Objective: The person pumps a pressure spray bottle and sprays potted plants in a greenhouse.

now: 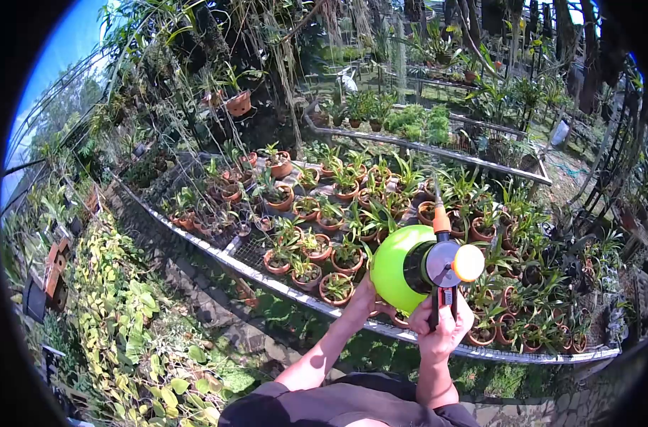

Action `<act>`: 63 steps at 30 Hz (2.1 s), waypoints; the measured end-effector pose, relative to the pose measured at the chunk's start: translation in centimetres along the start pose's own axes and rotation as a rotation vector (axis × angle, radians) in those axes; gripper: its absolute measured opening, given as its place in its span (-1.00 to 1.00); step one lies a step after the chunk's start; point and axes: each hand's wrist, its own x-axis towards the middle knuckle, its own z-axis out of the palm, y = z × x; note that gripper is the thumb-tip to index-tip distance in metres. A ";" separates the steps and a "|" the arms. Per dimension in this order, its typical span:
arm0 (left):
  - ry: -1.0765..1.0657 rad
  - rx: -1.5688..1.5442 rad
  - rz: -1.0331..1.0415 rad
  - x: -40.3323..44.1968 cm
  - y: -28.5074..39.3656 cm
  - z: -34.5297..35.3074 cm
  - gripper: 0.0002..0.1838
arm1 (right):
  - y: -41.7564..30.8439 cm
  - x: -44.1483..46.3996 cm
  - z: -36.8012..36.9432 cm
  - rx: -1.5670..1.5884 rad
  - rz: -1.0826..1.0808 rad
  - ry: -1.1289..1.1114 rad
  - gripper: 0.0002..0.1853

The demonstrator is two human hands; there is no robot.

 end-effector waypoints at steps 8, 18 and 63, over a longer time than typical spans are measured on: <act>0.104 -0.049 0.078 -1.5 1.3 -3.2 -0.23 | 1.4 0.6 3.2 0.035 0.065 -0.181 -0.68; 0.396 0.019 0.168 -7.7 2.6 -6.4 -0.24 | 4.9 0.7 6.4 0.193 0.341 -0.378 -0.66; 0.599 0.107 0.337 -9.4 -1.8 8.5 -0.10 | -2.3 1.8 -5.7 0.354 0.339 -0.586 -0.44</act>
